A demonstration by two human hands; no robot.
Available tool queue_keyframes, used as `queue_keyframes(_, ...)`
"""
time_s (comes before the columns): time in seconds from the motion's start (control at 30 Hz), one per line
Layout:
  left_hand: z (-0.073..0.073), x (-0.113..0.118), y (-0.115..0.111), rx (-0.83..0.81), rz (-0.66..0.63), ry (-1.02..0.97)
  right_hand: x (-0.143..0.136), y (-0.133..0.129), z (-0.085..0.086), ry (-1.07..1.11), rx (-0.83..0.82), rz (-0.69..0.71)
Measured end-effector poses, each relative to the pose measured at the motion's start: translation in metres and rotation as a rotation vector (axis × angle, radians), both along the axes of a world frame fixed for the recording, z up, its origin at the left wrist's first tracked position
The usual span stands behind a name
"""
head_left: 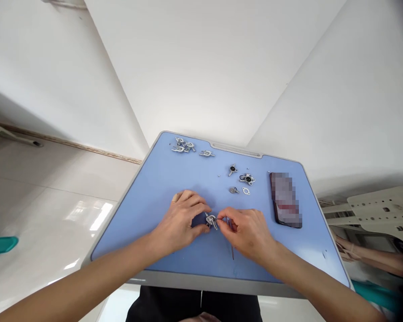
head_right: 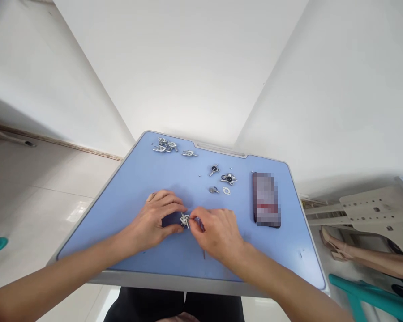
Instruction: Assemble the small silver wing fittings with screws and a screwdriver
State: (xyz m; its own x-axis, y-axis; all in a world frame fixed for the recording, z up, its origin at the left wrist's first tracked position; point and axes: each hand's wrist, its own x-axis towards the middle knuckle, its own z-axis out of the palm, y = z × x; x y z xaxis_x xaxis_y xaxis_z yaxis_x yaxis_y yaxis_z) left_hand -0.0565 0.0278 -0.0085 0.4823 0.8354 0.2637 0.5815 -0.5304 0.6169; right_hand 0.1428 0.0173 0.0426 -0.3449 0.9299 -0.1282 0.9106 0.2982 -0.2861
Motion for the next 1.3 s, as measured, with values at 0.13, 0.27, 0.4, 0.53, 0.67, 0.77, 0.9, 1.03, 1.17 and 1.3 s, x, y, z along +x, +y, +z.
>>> queue_keyframes(0.13, 0.001, 0.0, 0.0, 0.046, -0.001, 0.005, -0.017, -0.002, 0.011, -0.186, 0.019, 0.12)
queue_keyframes(0.27, 0.0, 0.001, -0.001, 0.055, 0.0, -0.005, -0.033, 0.0, 0.019, -0.404, -0.03, 0.168)
queue_keyframes(0.4, -0.001, 0.002, 0.0, 0.034, 0.007, -0.03, -0.04, 0.001, 0.025, -0.433, -0.029, 0.153)
queue_keyframes(0.53, -0.001, 0.001, 0.0, 0.01, 0.018, -0.043, -0.03, 0.005, 0.036, -0.134, -0.009, 0.03)
queue_keyframes(0.67, 0.0, 0.0, 0.0, -0.005, 0.018, -0.084, -0.015, 0.006, 0.047, 0.157, 0.019, -0.03)
queue_keyframes(0.77, 0.0, 0.001, -0.001, -0.009, 0.024, -0.089, -0.01, 0.004, 0.043, 0.218, 0.137, 0.0)
queue_keyframes(0.9, -0.001, 0.002, -0.001, -0.029, 0.043, -0.075, -0.007, 0.003, 0.032, 0.245, 0.351, 0.112)
queue_keyframes(1.03, -0.002, 0.003, -0.001, -0.014, 0.05, -0.084, 0.0, 0.003, 0.032, 0.308, 0.274, -0.028)
queue_keyframes(1.17, -0.004, 0.004, -0.001, 0.054, 0.054, -0.08, 0.003, 0.0, 0.031, 0.251, -0.17, -0.178)
queue_keyframes(1.3, -0.006, 0.005, -0.002, 0.178, 0.045, -0.064, -0.008, -0.003, 0.02, 0.055, -0.207, -0.125)
